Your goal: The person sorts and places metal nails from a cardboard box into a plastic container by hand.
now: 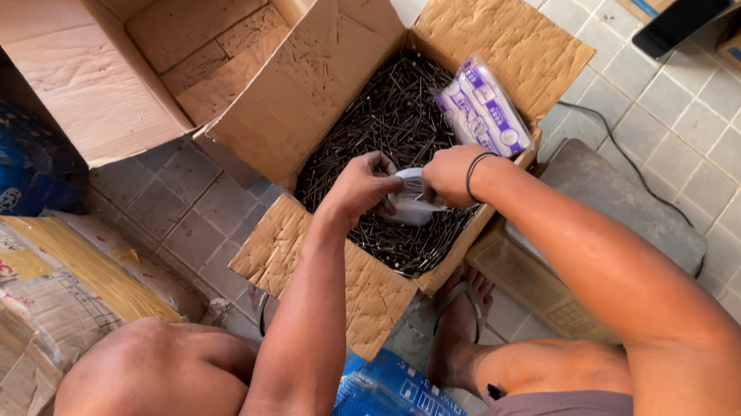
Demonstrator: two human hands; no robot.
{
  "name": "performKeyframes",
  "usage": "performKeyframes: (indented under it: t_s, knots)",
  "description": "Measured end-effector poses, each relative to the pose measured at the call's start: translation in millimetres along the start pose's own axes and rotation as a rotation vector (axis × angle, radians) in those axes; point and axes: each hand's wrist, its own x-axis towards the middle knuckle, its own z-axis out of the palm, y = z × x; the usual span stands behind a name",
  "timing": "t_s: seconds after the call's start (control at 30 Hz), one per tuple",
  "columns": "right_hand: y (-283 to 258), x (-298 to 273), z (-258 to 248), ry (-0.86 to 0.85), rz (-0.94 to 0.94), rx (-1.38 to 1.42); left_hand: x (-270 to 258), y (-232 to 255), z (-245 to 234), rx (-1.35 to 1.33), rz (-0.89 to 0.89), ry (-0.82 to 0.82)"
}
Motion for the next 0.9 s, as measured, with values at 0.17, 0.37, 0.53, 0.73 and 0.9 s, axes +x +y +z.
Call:
performKeyframes:
  t_s: [0.17, 0.37, 0.53, 0.73, 0.9]
  knots:
    - [21.9, -13.6, -54.4, 0.341, -0.053, 0.489, -1.9, 0.0, 1.2, -0.010, 0.015, 0.069]
    - [60.5, 73.6, -5.3, 0.507, 0.121, 0.377, -35.2, 59.9, -11.3, 0.254, 0.028, 0.122]
    - [36.0, 84.4, -35.2, 0.464, 0.039, 0.254, -4.3, 36.4, -36.0, -0.019, 0.032, 0.387]
    - [37.4, 146.5, -16.3, 0.432, 0.154, 0.256, 9.6, 21.9, -44.0, -0.195, 0.032, 0.385]
    - [38.9, 174.5, -0.7, 0.506, 0.099, 0.164, 14.2, 19.1, -53.5, -0.266, 0.026, 0.394]
